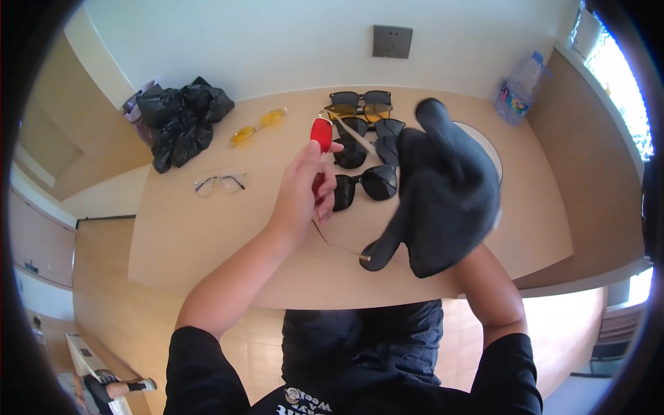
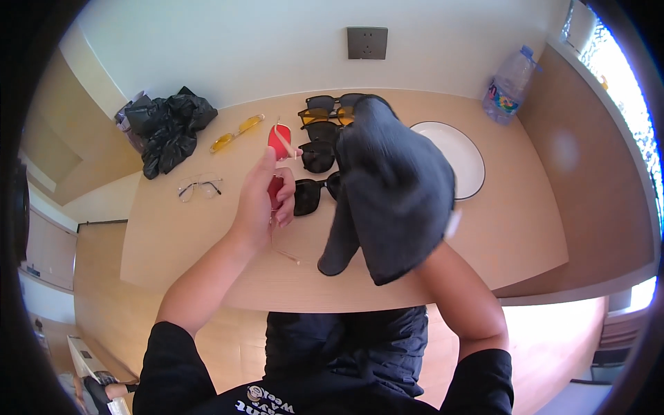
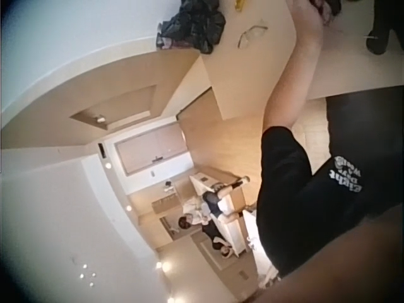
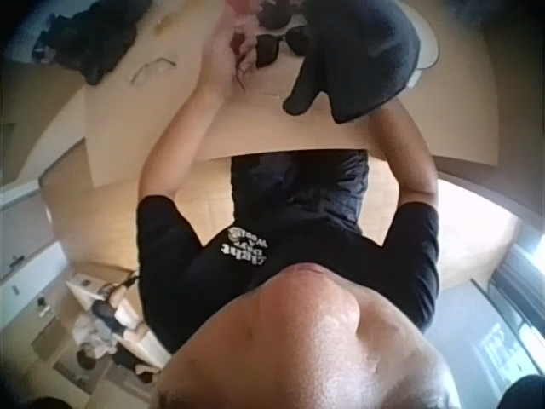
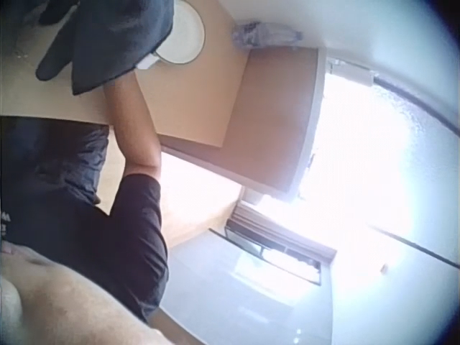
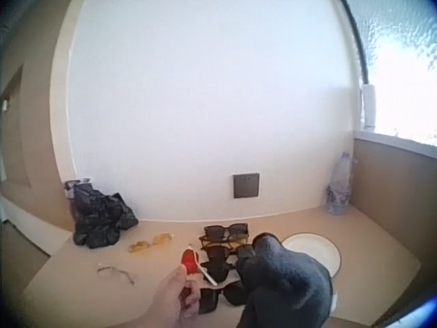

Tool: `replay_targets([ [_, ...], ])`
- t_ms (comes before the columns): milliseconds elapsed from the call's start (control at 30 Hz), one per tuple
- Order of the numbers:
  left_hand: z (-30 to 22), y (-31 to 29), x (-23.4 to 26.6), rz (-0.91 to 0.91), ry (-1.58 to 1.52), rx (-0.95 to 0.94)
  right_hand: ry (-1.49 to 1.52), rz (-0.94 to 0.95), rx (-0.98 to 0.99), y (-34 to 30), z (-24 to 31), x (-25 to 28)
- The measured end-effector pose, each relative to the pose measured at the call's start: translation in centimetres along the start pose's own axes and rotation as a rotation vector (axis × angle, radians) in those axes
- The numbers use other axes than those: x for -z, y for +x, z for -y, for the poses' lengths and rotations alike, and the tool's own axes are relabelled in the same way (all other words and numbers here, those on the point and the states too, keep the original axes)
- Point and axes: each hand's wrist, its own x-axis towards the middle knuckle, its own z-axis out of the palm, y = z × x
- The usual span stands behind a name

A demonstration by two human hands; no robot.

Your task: The person wipes various pairs of eyeglasses and sunglasses using a black cloth by hand.

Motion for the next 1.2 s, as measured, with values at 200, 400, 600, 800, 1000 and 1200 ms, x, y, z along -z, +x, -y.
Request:
replay_targets([
  [200,1.6,-0.2,0.2,0.068,0.028,-0.118,-0.736,0.256,0.281,0.5,-5.0,-4.8],
  [400,1.9,0.5,0.7,-0.011,0.081,-0.347,0.499,0.338,-0.318,0.4,-3.3,-3.7],
  [600,3.4,0.8,1.1,-0.038,0.317,-0.454,0.055,0.588,-0.362,0.7,-2.5,-4.3],
  [800,2.6,0.3,0.6,0.034,0.259,-0.379,-0.307,0.553,0.28,0.5,-4.9,-4.0],
  [1000,3.2,0.3,0.5,0.011,0.243,-0.363,-0.363,0.597,0.32,0.4,-4.6,-3.8],
  [1200,2.5,0.1,0.6,0.051,0.199,-0.337,-0.39,0.511,0.32,0.1,-5.0,-4.1],
])
